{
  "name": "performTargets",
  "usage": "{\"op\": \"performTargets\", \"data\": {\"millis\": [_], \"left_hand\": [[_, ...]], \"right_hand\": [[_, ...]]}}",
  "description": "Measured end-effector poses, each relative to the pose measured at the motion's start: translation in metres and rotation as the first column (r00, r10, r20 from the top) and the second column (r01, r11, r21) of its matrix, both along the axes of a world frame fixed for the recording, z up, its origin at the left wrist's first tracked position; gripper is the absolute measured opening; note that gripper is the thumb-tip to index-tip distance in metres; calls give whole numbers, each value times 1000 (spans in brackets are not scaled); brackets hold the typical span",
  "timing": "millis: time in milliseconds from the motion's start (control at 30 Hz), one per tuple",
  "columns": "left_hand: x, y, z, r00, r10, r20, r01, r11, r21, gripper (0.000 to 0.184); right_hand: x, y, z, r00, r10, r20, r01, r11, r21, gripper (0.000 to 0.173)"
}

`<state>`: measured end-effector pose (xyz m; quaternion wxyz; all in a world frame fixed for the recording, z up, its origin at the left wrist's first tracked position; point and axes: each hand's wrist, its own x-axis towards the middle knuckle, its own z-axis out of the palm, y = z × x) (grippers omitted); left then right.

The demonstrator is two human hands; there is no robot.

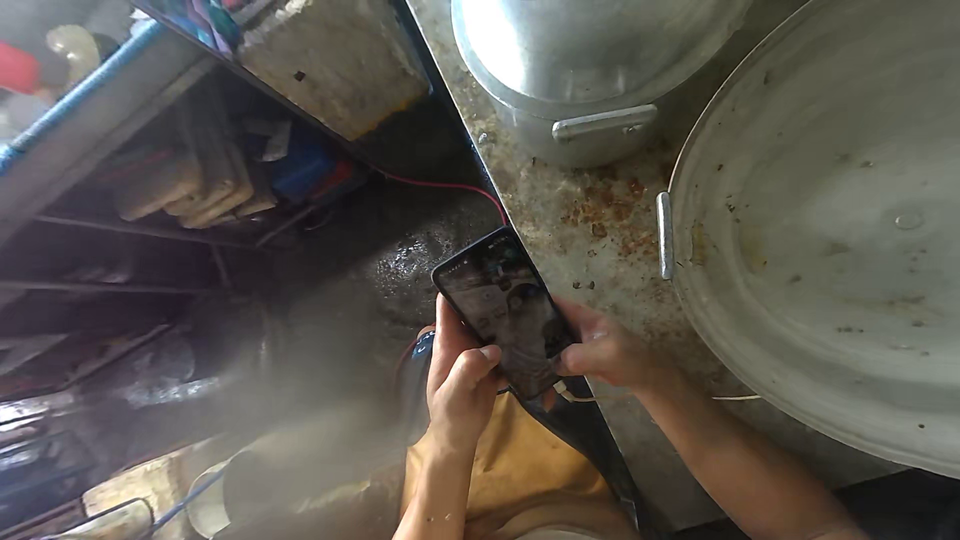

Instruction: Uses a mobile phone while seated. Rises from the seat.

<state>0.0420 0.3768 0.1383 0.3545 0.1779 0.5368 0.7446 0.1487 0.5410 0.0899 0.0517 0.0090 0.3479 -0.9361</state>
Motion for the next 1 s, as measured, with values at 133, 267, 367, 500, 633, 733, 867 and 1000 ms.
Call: {"op": "performTargets", "data": {"millis": [133, 267, 367, 500, 633, 733, 867, 1000], "left_hand": [[0, 0, -1, 1000, -2, -6, 2, 1000, 2, 61], [0, 2, 0, 1000, -8, -21, 8, 1000, 3, 63], [-1, 2, 1, 1000, -13, -12, 13, 1000, 3, 62], [-1, 3, 0, 1000, -10, -13, 10, 1000, 3, 62], [-1, 2, -2, 1000, -2, -23, 2, 1000, -1, 62], [-1, 2, -2, 1000, -2, -31, 1, 1000, -10, 61], [-1, 1, -2, 1000, -10, -29, 10, 1000, -2, 60], [0, 2, -1, 999, -8, -39, 8, 1000, 2, 61]], "right_hand": [[0, 0, -2, 1000, 2, -16, -3, 1000, -9, 61], [0, 1, -1, 1000, 1, -7, -1, 1000, 5, 63], [0, 1, -2, 1000, -1, 1, 1, 1000, 14, 65], [0, 1, 0, 999, -6, 42, 6, 1000, 8, 53], [-2, 0, 1, 997, -8, 80, 12, 999, -47, 41], [-3, 0, 1, 1000, -15, 27, 17, 997, -76, 42], [-2, 0, -2, 1000, -15, -5, 15, 998, -57, 50], [-3, 1, -3, 1000, 3, -25, -5, 997, -72, 52]]}}
